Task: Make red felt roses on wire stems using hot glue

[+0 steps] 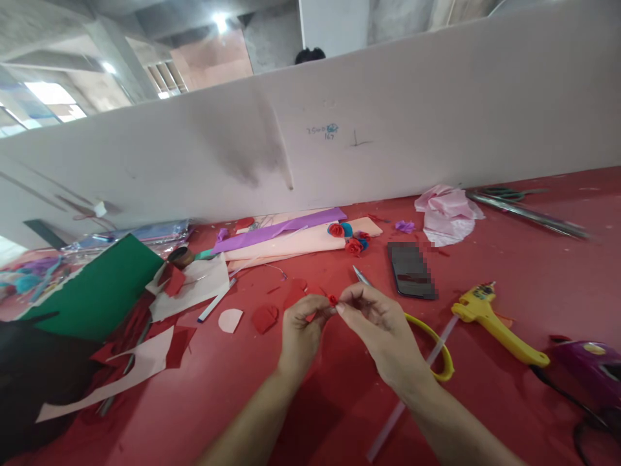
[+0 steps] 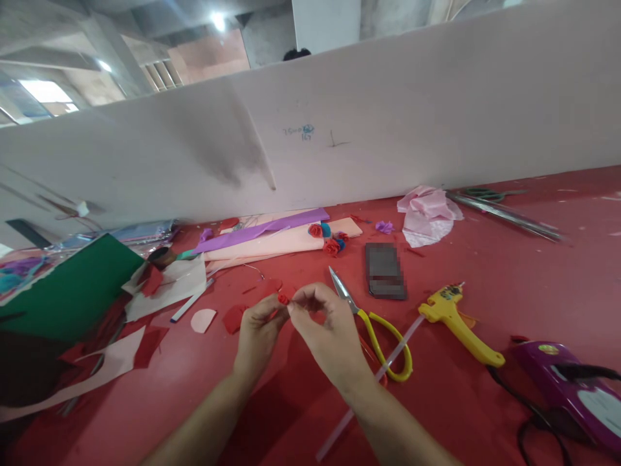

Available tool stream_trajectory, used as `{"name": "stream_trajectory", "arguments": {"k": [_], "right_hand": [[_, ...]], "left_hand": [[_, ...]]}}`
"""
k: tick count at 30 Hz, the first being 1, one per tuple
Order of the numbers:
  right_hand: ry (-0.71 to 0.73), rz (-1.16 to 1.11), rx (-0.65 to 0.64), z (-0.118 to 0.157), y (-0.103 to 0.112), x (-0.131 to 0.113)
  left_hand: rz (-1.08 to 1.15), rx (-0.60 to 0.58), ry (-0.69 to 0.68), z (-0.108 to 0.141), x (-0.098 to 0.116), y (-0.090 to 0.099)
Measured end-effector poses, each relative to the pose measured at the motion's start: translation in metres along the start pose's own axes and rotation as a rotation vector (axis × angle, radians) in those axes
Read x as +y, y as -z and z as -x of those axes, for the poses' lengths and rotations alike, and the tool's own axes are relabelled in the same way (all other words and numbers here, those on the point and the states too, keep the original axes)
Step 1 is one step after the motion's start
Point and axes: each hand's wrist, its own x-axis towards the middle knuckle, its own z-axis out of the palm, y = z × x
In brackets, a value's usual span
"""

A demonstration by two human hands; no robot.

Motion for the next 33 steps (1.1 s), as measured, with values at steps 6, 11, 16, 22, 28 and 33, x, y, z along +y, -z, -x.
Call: {"name": "stream_trajectory", "arguments": {"k": [6,11,16,22,28,33], "right_hand": [[-0.036,-0.04,0.016,-0.001,0.0,-0.001],[-0.009,0.115,0.01,0.0,-0.002,-0.002],[-0.028,0.016,0.003,0.0,-0.001,0.003],[0.004,0.11,0.009,0.002,-0.002,-0.002],[-0.018,0.014,0.012,0.001,-0.002,0.002],[-0.018,-0.093,0.021,0.001,0.0,0.011]], "left_hand": [[0.018,0.005,0.007,0.0,-0.005,0.0],[-0.022,0.02,0.012,0.001,-0.001,-0.001],[0.005,0.045,0.02,0.0,0.0,-0.001],[0.02,0.051,0.021,0.001,-0.003,0.0],[0.074,0.051,0.078,0.001,-0.001,-0.002],[0.318,0.111,0.235,-0.003,-0.006,-0.003]]}}
